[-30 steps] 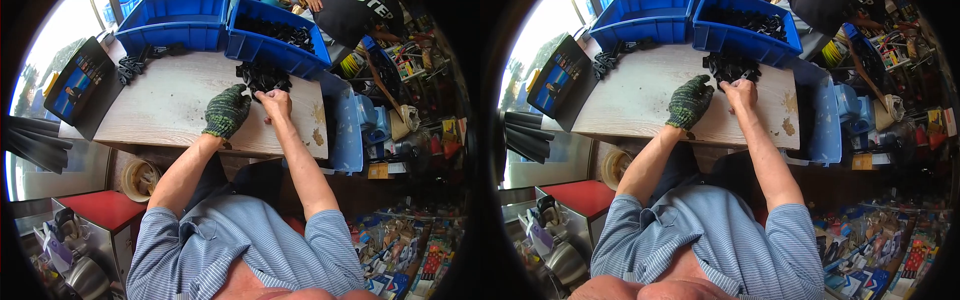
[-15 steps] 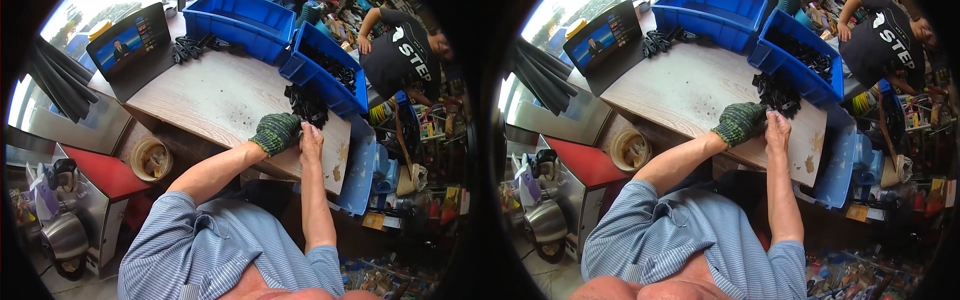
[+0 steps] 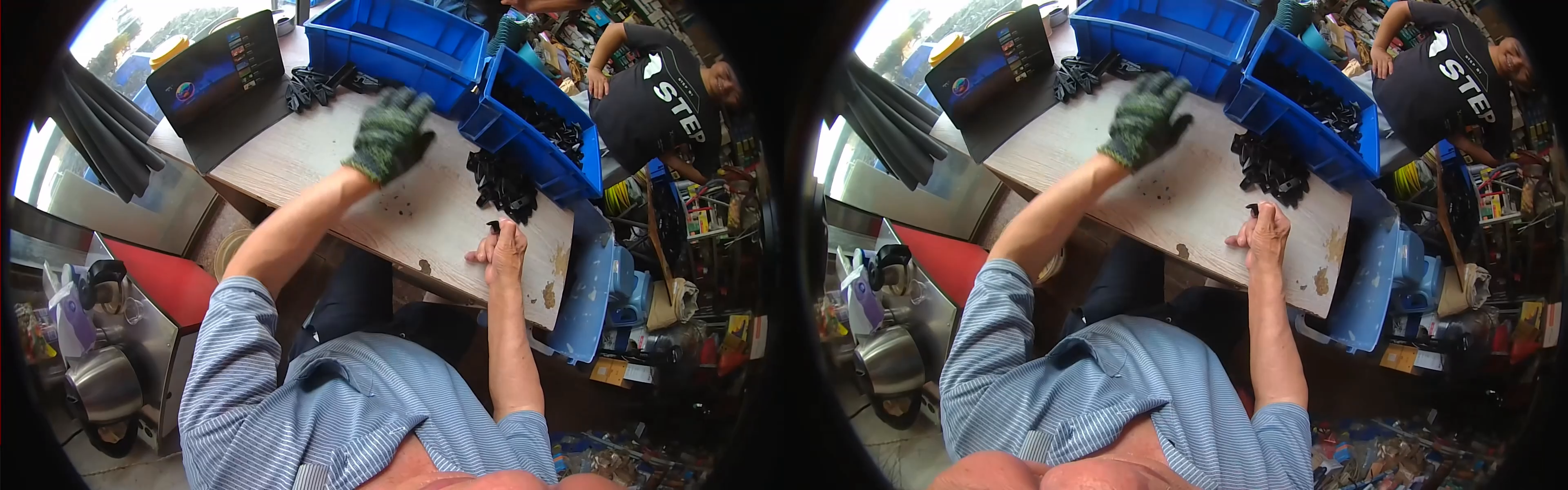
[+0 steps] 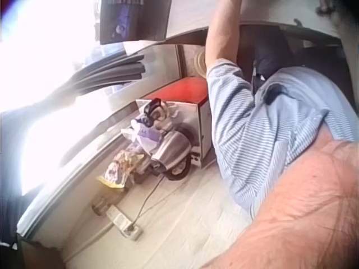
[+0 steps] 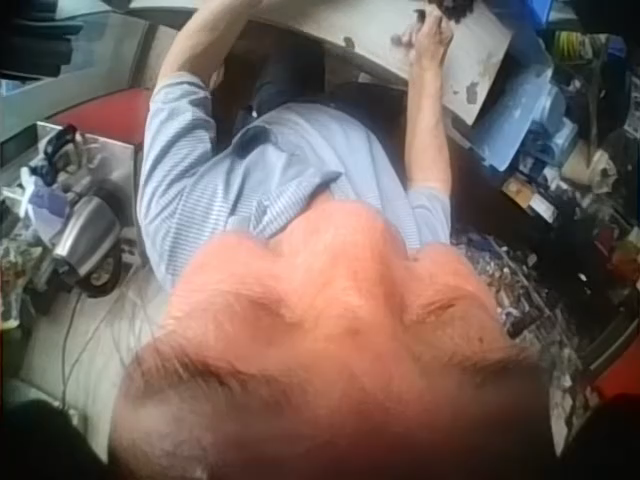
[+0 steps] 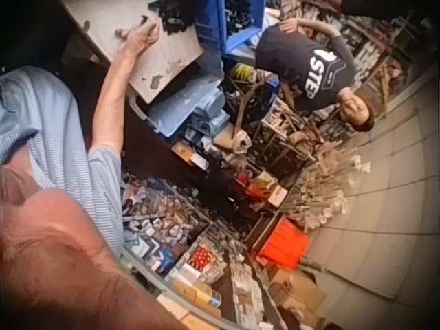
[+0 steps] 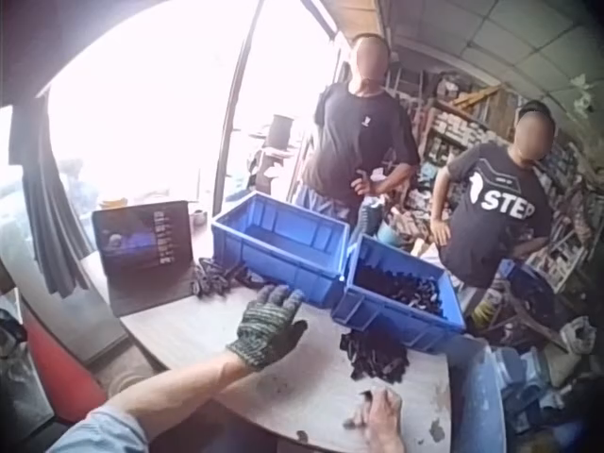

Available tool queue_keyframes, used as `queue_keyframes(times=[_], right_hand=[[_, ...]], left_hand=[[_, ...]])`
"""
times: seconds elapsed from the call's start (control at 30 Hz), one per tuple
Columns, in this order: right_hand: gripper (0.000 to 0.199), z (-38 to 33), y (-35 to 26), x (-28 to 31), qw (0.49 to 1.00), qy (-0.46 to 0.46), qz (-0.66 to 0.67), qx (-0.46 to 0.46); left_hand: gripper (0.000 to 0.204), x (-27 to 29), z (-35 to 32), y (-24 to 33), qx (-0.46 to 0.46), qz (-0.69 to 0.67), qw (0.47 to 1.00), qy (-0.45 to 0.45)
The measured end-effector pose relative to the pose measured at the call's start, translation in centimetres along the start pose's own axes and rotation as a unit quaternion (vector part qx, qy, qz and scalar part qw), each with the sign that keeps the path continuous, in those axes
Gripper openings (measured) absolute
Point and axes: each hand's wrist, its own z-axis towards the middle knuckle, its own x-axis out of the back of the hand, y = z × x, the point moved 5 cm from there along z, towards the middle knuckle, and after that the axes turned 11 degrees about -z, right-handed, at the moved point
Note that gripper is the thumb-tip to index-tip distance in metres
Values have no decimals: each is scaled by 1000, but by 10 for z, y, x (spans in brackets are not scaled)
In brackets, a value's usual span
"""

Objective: Assembling small black components from blue storage bins on a workbench.

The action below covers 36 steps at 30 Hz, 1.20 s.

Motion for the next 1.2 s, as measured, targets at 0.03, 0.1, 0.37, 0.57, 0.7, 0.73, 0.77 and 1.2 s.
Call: queue_keyframes(times=[0.03,0.1,0.37,0.57,0.7,0.73,0.77,1.2], right_hand=[[42,0,1,-1,1000,5,14,-2],[39,-1,2,0,999,-5,32,3],[36,0,0,2,999,15,34,-18],[44,1,-3,1,999,25,32,-18],[44,0,0,3,998,28,52,-24],[44,-1,0,3,998,29,54,-25],[40,-1,1,4,997,29,62,-27],[42,-3,-6,-1,998,43,38,-8]], left_hand=[[47,6,12,-29,-12,51,997,54],[40,5,24,-60,24,128,991,10],[21,-11,6,-53,-51,-2,992,-119],[18,-2,-14,-28,-102,-70,986,-115],[23,0,-26,-19,-90,40,983,-154],[23,2,-25,-17,-76,34,985,-149],[23,4,-25,-15,-61,27,987,-144],[16,2,-22,-15,-98,107,975,-166]])
